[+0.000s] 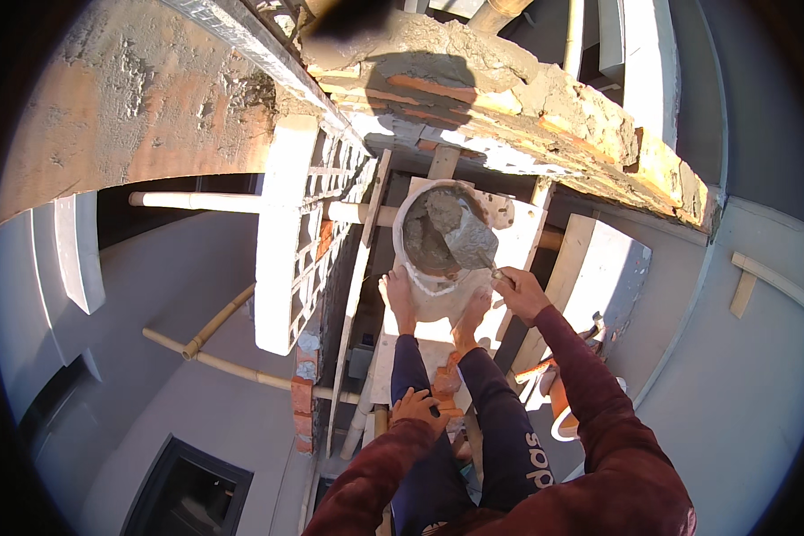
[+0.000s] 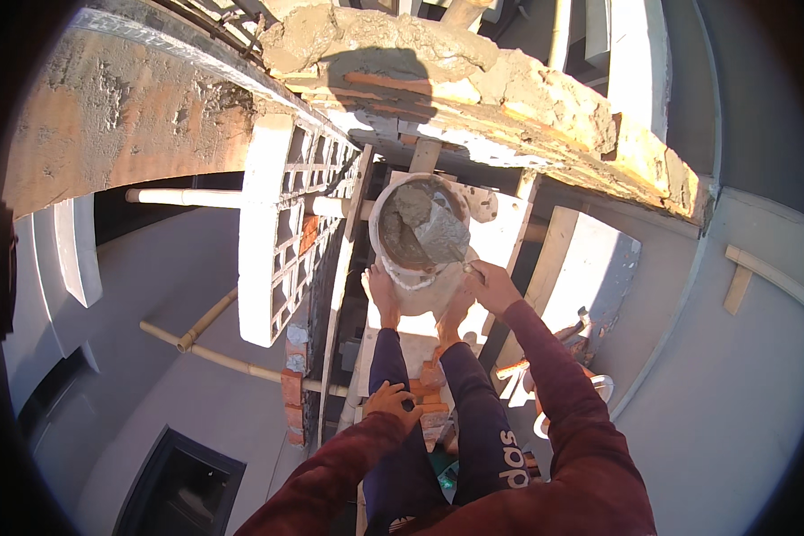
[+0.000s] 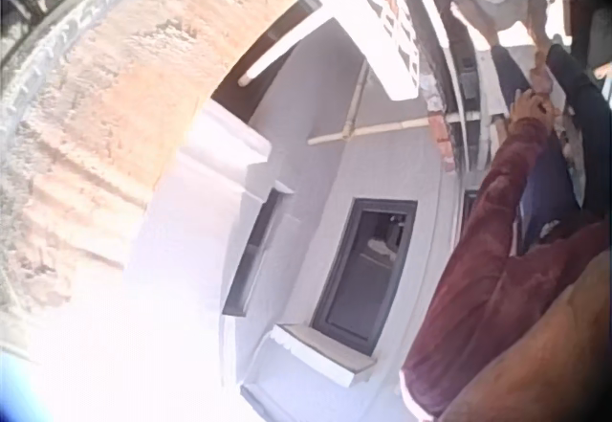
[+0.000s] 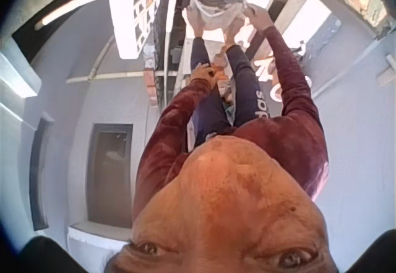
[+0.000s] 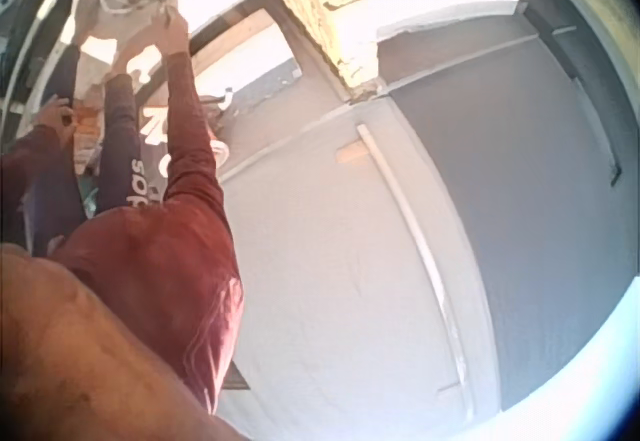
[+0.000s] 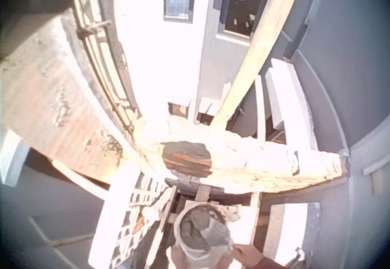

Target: The person scoops mortar from a bucket using a trowel and applies it to a brick wall under construction. They then place a brick onto the mortar, press it into position, and tap it to align it with the existing structure.

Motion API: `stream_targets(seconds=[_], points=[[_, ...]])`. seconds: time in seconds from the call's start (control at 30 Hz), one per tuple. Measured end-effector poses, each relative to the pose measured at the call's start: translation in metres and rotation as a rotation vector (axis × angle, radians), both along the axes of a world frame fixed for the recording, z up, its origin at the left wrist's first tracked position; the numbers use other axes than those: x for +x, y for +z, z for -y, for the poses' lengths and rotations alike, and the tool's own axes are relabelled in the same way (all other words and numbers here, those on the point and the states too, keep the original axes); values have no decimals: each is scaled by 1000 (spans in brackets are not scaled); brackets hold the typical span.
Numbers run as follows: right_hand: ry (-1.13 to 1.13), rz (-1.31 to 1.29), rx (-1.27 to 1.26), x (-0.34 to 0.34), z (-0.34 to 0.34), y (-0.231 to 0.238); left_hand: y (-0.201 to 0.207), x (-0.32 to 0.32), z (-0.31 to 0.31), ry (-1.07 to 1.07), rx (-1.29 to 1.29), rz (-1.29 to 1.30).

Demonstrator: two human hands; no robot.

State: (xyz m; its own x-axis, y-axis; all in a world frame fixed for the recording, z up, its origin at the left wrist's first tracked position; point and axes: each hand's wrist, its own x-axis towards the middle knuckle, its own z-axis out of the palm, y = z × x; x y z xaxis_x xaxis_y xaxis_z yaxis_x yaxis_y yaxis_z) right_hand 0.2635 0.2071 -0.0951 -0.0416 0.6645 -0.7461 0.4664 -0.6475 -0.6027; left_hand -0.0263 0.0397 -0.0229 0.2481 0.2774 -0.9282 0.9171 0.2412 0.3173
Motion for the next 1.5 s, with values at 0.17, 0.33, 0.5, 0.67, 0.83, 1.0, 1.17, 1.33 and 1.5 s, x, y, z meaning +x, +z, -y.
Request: stream_targets(seconds=[0.17, 0.33, 0.5, 0.67, 0.83, 1.0, 1.17, 1.33, 1.5], points=[[285, 220, 385, 6, -84, 159, -4, 11, -1, 16, 70, 1], [344, 556, 697, -27, -160, 210, -16, 6, -5, 62, -33, 45], [330, 799, 915, -37, -188, 184, -16, 9, -8, 69, -28, 52], [158, 602, 1083, -45, -163, 205, -10, 3, -7, 97, -10, 26], [-247, -324, 274, -63, -159, 183, -11, 6, -7, 129, 215, 83], [-480, -621, 113, -131, -189, 182, -8, 2, -14, 98, 69, 65], [-441, -498, 109, -156, -226, 199, -13, 5, -11, 80, 72, 81], [109, 234, 563, -122, -198, 176, -11, -1, -15, 82, 49, 51], [120, 529, 559, -64, -164, 189, -4, -1, -25, 68, 38, 64]])
